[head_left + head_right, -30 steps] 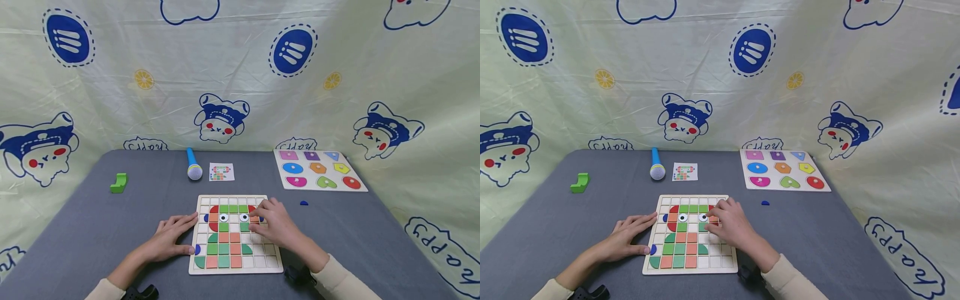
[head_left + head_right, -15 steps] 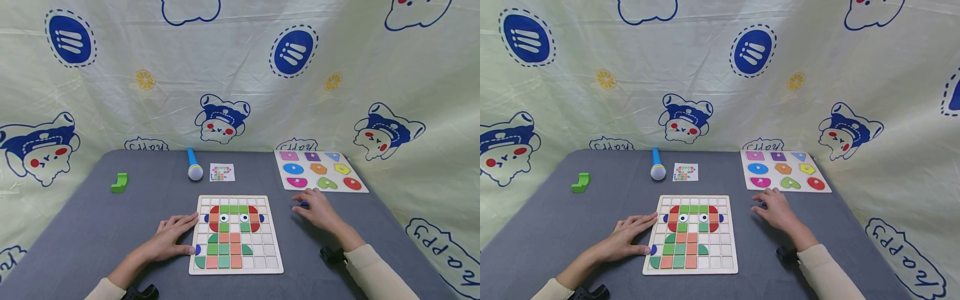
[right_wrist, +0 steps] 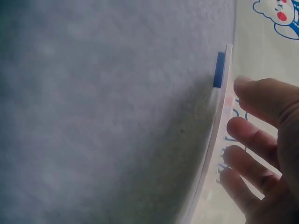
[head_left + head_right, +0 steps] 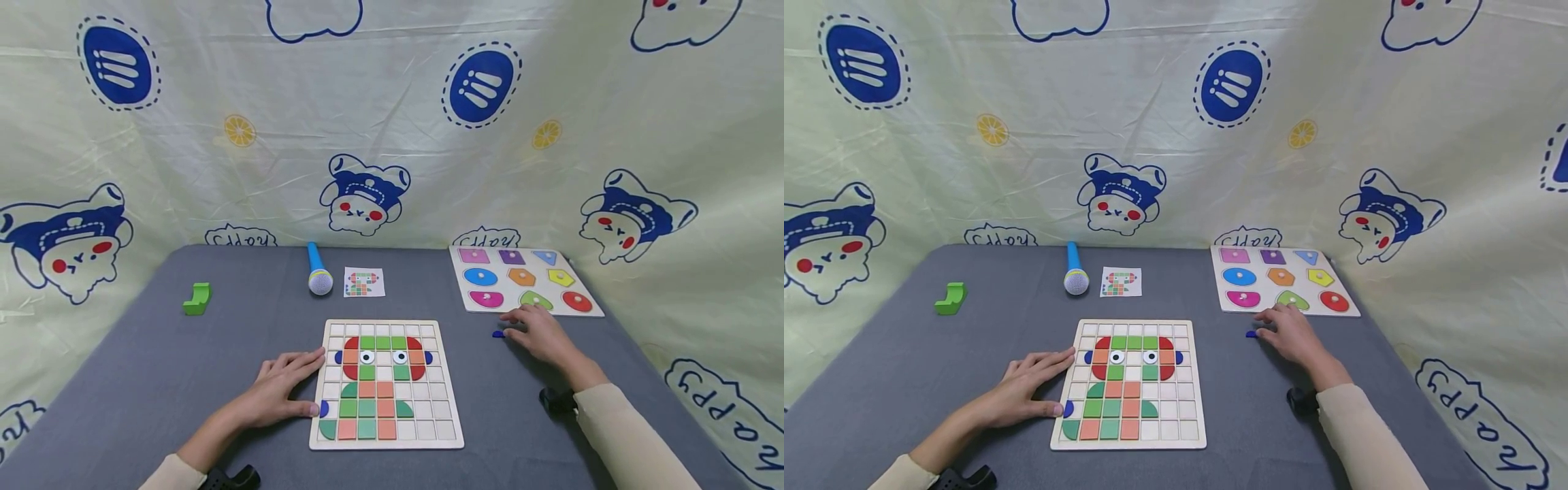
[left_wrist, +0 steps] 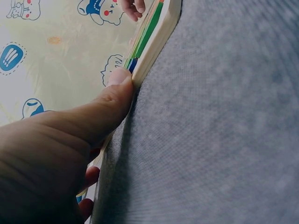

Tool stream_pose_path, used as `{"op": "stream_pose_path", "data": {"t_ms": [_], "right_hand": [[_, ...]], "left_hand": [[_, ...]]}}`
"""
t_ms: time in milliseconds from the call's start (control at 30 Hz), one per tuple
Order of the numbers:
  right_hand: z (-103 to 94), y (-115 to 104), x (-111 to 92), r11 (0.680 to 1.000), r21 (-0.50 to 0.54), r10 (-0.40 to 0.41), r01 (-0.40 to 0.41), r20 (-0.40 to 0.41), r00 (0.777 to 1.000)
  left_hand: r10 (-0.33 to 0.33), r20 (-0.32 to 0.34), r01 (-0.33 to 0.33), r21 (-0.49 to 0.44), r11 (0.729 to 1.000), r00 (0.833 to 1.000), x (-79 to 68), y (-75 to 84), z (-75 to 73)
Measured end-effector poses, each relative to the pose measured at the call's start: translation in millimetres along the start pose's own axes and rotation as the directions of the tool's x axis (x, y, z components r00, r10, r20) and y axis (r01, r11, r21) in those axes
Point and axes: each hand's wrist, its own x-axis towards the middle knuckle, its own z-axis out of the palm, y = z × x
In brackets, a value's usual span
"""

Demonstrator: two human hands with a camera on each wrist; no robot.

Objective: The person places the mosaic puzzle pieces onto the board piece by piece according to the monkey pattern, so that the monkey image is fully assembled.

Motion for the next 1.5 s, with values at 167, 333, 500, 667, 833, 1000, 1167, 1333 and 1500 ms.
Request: {"op": "stream_pose_path", "data": {"t_ms": [167, 333, 500, 667, 833, 1000, 1167, 1333, 1500], "right_hand": [[0.1, 5, 4, 1.000, -0.012, 0.018, -0.018, 0.035, 0.999], [1.5, 11, 6, 0.999, -0.037, 0.017, -0.015, 0.056, 0.998], [1.5, 13, 8, 0.999, -0.043, 0.003, 0.000, 0.064, 0.998], [1.1, 9, 8, 0.999, -0.042, -0.007, 0.011, 0.081, 0.997], [3.4, 3, 8, 0.999, -0.039, -0.014, 0.018, 0.094, 0.995], [7.2, -3, 9, 0.998, -0.047, -0.047, 0.051, 0.082, 0.995], [8.4, -8, 10, 0.998, -0.031, -0.058, 0.061, 0.088, 0.994], [9.1, -8, 11, 0.999, -0.023, -0.044, 0.047, 0.100, 0.994], [10.7, -8, 13, 0.998, -0.016, -0.051, 0.053, 0.101, 0.994]], "left_hand": [[0.002, 0.000, -0.002, -0.001, 1.000, 1.000, 0.1, 0.0, 0.4], [0.003, -0.005, -0.003, 0.001, 1.000, 1.000, 0.7, -0.4, 0.5], [0.000, -0.013, 0.000, 0.004, 1.000, 1.000, 1.3, -0.6, 0.0], [0.000, -0.011, 0.000, 0.006, 1.000, 1.000, 0.8, -0.7, 0.1], [-0.004, -0.008, 0.004, 0.000, 1.000, 1.000, 0.4, -0.9, 0.5], [-0.006, -0.004, 0.006, -0.002, 1.000, 1.000, 0.5, -1.2, 0.5], [-0.002, -0.005, 0.002, 0.000, 1.000, 1.000, 0.8, -0.7, 0.3], [-0.003, -0.009, 0.003, 0.001, 1.000, 1.000, 0.5, -0.3, -0.1], [0.007, -0.025, -0.007, 0.001, 1.000, 1.000, -0.6, -0.3, 0.2]]}}
